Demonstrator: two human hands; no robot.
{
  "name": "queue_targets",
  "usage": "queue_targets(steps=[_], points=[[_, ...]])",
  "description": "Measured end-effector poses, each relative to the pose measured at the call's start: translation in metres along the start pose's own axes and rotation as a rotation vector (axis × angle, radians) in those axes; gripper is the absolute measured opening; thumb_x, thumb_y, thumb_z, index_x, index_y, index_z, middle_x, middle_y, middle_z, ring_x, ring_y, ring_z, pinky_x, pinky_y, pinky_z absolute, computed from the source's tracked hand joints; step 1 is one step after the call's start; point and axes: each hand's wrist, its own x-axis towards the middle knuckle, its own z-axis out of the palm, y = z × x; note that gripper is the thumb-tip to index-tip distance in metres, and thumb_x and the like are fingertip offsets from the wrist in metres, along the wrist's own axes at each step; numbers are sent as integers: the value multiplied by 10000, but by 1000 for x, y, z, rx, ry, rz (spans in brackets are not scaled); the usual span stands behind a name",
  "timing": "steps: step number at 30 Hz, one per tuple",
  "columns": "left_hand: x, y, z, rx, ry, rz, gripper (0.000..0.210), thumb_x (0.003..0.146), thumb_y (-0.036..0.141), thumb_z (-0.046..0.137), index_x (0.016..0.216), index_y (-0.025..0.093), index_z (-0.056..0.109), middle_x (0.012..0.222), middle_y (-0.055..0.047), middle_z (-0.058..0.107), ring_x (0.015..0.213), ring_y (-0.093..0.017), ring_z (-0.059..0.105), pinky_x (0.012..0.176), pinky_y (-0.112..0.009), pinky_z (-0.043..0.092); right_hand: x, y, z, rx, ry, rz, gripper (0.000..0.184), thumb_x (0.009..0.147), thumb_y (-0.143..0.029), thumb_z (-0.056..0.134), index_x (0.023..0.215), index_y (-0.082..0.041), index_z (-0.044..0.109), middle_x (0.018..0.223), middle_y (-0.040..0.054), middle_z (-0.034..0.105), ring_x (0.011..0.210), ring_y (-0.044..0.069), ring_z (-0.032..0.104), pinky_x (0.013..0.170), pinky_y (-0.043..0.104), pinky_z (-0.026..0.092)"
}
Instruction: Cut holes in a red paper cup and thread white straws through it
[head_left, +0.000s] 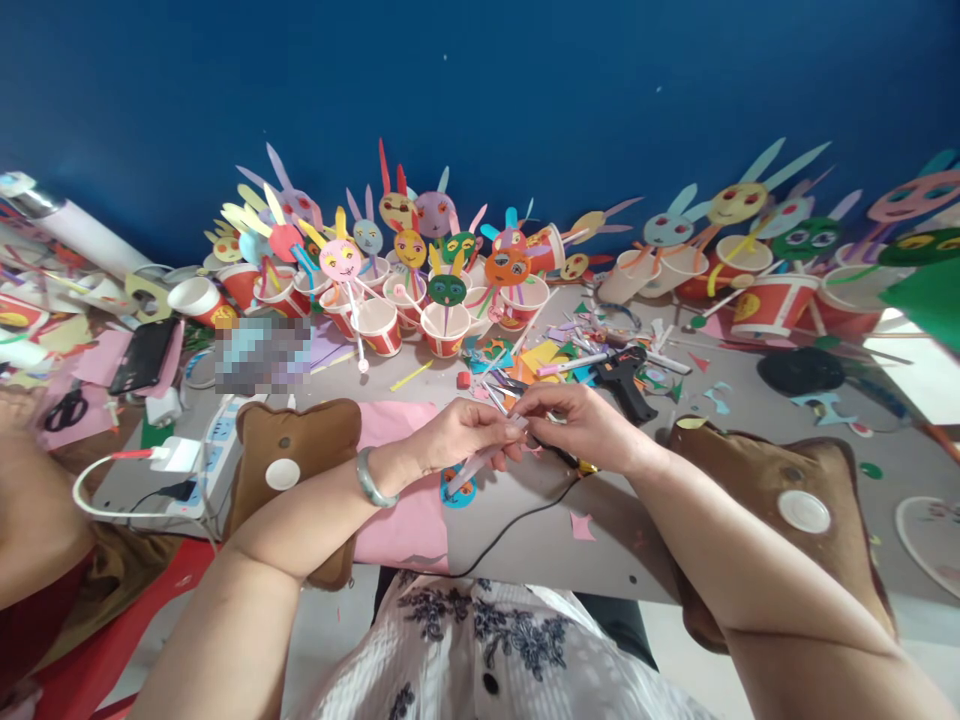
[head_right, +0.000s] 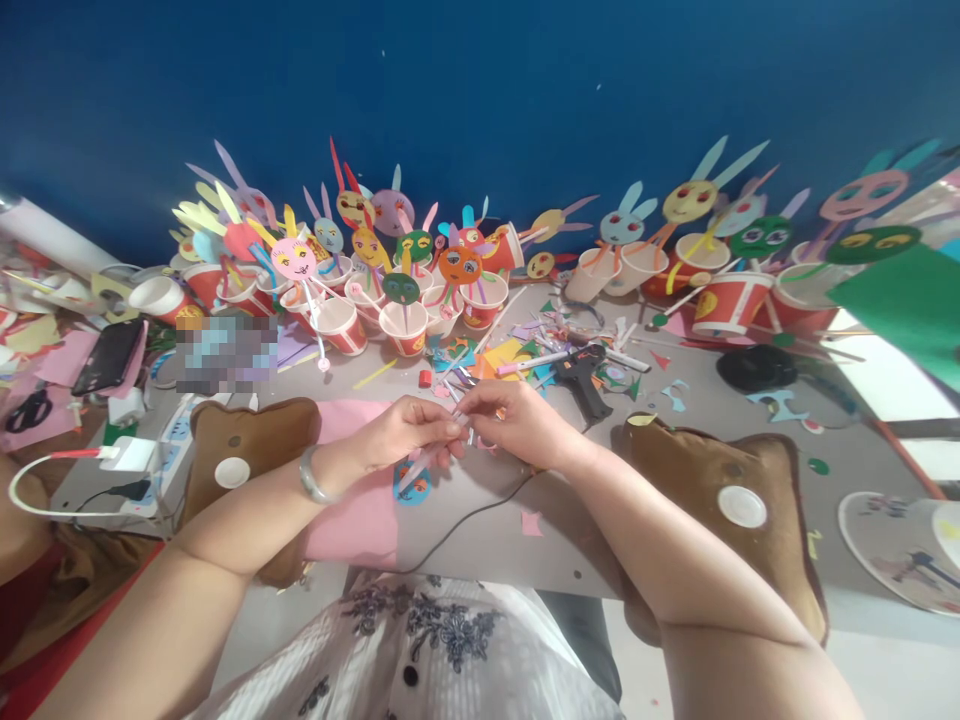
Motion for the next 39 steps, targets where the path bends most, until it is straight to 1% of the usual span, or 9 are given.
queue_targets(steps=[9,15,18,21,24,26,28,32,39], points=[[1,1,1,5,43,-13,591,645,649,834,804,91,723,777,-95,743,569,-118,660,499,-200,513,-2,-2,-3,34,-21,-23,156,812,-319,691,859,-200,780,771,35,757,631,155,669,592,269,546],[-2,6,5,-17,66,-11,595,625,643,849,795,88,720,758,-87,736,546,-112,652,486,-201,510,-1,0,-4,100,-56,20,218,817,-409,721,871,-208,786,787,44,752,632,164,667,563,279,555],[-1,5,5,-34,81,-11,594,617,633,857,803,87,716,752,-77,735,546,-116,656,501,-222,530,-1,3,-4,124,-61,41,241,813,-429,735,887,-205,787,790,45,751,645,169,668,568,284,561],[2,2,3,-70,95,-26,561,622,598,871,784,92,690,750,-75,742,546,-119,666,485,-216,519,-1,7,-5,172,-77,59,280,813,-464,746,911,-205,785,802,43,751,659,171,671,574,287,564],[3,3,4,-133,125,-37,573,569,546,918,827,113,647,704,-56,739,509,-125,661,464,-217,509,-1,8,-6,229,-114,95,307,807,-485,762,920,-200,780,799,43,745,663,169,671,575,286,558],[3,5,5,-163,148,-13,620,540,528,938,894,125,627,671,-36,729,488,-128,653,463,-226,517,-1,7,-6,274,-138,126,325,795,-496,776,920,-195,775,779,44,742,648,166,665,565,284,548],[2,6,7,-164,164,24,624,555,530,932,908,121,619,660,-31,720,484,-124,648,468,-230,525,0,7,-6,314,-146,143,347,786,-511,783,924,-192,767,768,44,743,631,161,657,558,280,539],[2,3,9,-153,203,73,572,592,543,910,815,111,607,675,-43,717,491,-107,638,465,-221,522,1,9,-3,335,-141,157,377,796,-522,775,950,-181,733,789,48,749,619,142,644,553,264,521],[5,-4,8,-126,247,119,551,597,554,900,764,114,612,680,-39,717,486,-94,619,440,-210,501,1,6,5,371,-111,192,357,805,-501,769,915,-186,642,759,21,708,594,113,605,506,224,478]])
